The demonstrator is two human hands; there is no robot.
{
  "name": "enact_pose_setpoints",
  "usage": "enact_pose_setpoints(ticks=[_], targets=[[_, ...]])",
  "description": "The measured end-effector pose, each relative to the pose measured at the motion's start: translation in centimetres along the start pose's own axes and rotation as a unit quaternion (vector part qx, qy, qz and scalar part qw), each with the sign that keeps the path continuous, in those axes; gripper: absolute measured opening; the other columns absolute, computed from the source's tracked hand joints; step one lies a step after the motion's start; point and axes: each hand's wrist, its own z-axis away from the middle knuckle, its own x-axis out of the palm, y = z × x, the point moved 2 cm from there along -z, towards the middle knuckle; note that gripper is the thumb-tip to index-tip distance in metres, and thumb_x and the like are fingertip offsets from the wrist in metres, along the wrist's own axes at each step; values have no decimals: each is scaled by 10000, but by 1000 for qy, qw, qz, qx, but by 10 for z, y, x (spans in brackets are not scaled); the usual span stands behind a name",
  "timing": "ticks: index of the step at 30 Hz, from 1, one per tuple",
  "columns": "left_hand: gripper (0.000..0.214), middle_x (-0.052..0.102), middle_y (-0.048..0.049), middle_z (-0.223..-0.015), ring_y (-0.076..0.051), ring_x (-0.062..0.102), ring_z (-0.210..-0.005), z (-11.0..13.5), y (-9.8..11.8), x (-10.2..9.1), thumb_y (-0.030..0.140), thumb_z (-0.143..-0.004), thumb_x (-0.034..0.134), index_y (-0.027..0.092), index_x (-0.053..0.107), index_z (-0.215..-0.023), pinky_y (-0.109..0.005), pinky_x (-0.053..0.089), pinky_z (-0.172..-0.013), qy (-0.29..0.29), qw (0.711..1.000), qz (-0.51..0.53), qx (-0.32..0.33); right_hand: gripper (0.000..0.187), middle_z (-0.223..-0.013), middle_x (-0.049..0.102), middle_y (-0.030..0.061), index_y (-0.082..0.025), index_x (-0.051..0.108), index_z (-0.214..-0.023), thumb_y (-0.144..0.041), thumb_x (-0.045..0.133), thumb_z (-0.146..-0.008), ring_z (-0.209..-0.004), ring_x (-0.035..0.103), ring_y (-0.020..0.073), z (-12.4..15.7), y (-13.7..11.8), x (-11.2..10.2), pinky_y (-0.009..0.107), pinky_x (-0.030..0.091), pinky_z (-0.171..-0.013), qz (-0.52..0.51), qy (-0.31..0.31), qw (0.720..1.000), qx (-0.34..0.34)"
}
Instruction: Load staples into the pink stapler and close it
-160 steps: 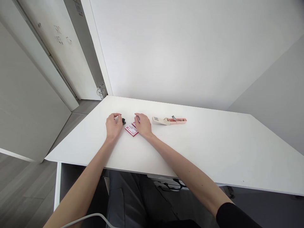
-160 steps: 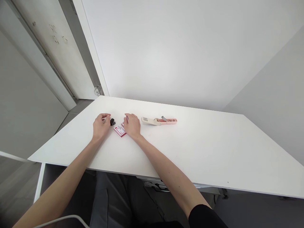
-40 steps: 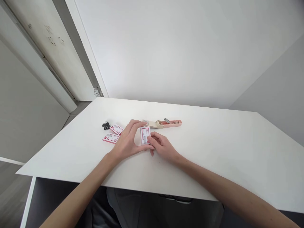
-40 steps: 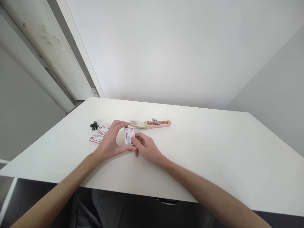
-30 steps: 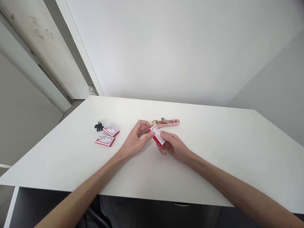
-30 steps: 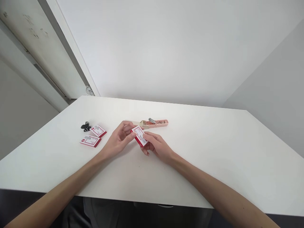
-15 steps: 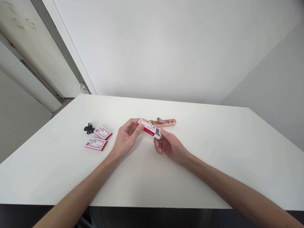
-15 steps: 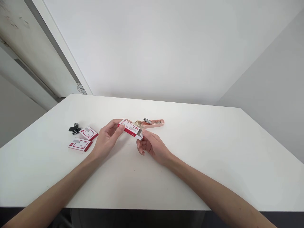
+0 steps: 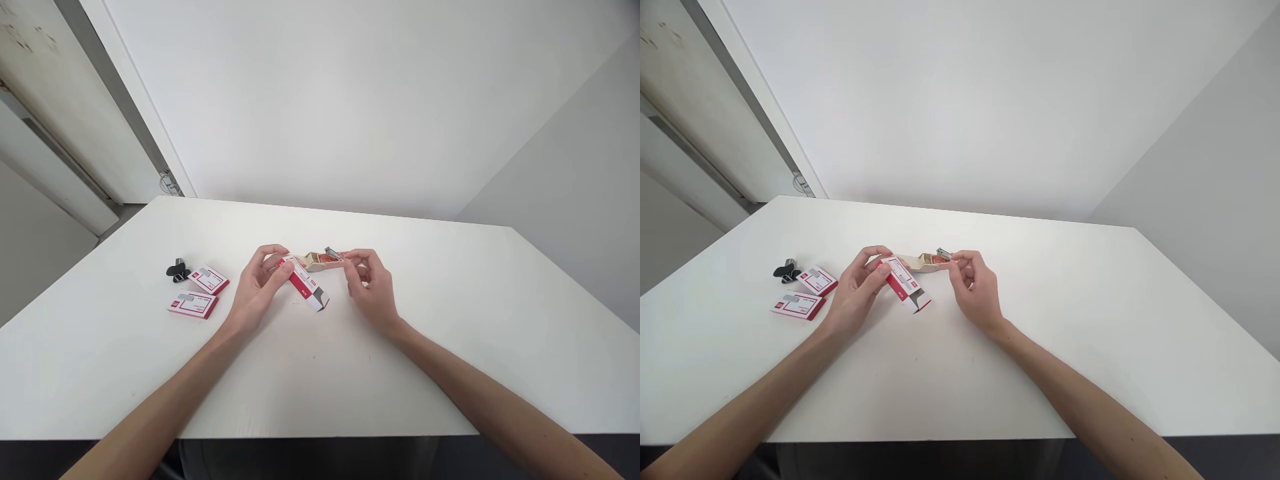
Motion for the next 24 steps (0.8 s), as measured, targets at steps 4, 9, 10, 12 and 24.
enact_pose_setpoints(ticks=[4, 9, 10, 12, 24], targets=[[414, 765, -50, -1038, -229, 734, -924, 3, 2, 5, 582, -931, 712, 263, 575, -1157, -397, 546, -902, -5, 999, -37, -9, 231, -1035, 652, 43, -260, 619, -1195, -403, 577, -1019, -680, 574, 148, -10, 10, -2, 311, 467, -594, 92, -15, 994, -59], [421, 740, -33, -959, -208, 714, -858, 4, -3, 14, 583, -944, 693, 254, 549, -1164, -381, 545, -856, -47, 997, -49, -39, 297, -1040, 620, 61, -274, 669, -1280, -261, 548, -1009, -783, 612, 193, -13, 15, -3, 351, 505, -677, 214, -23, 971, -106], [425, 735, -35, -961, -201, 703, -840, 4, -4, 15, 582, -944, 694, 250, 544, -1163, -378, 543, -845, -48, 996, -51, -47, 314, -1064, 603, 71, -277, 681, -1282, -233, 548, -1002, -843, 621, 211, -14, 15, -3, 363, 517, -710, 234, -16, 964, -125], [430, 727, -44, -988, -185, 679, -813, 4, -7, 17, 580, -946, 690, 240, 539, -1162, -370, 538, -828, -49, 996, -52, -61, 335, -1116, 572, 91, -285, 709, -1261, -182, 558, -980, -960, 608, 247, -18, 17, -4, 399, 534, -791, 260, -5, 951, -166], [461, 735, -52, -1044, -178, 671, -832, 6, -12, 21, 618, -953, 664, 249, 548, -1203, -362, 513, -821, -68, 991, -81, -87, 483, -1367, 504, 101, -343, 730, -1241, -42, 455, -982, -1239, 524, 283, -40, 39, -17, 513, 533, -986, 227, -74, 941, -240]])
